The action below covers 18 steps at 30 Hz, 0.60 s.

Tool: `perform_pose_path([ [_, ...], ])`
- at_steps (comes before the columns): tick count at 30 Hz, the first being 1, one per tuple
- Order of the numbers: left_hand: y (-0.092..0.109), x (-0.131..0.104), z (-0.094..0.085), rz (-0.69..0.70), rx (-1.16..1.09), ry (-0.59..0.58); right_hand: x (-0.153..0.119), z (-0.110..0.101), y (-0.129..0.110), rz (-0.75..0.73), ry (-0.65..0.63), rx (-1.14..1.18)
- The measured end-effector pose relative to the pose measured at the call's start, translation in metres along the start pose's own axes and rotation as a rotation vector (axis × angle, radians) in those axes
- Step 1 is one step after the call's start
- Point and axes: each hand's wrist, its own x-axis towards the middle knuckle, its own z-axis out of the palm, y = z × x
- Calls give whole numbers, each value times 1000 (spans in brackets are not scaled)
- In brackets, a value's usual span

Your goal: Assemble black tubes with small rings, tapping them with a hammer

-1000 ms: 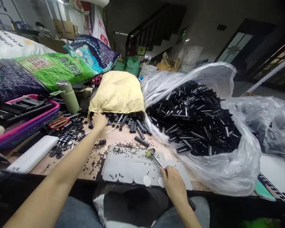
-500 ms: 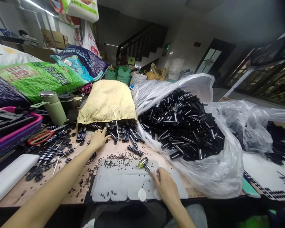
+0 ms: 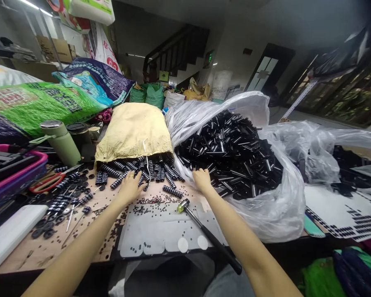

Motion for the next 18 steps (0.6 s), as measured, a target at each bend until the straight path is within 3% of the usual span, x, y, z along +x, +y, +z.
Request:
perform_pose_path([
  [3,22,-28,-8,54,-335,94,-16,-4,-11,11,23,166],
  [5,42,-48,-10,-23,-669,-19,-42,-5,-23,22,49,279],
  [7,64,-65,-7,-180,-1061,-265,-77,1,-40,48,64,425],
  [8,73,-72,-4,-251,-1258,-355,-95,6,-48,103,94,679],
  [9,82,-77,-1,-314,-1432,-383,-112,12,-55,151,90,888],
  [11,92,-84,7,-397,-1678,-315,-141,23,-67,203,52,1084],
  [13,94,-90,14,-443,-1731,-224,-157,25,-73,142,-32,1022],
  [18,87,-112,25,-310,-1447,-291,-158,0,-77,-236,-310,426],
])
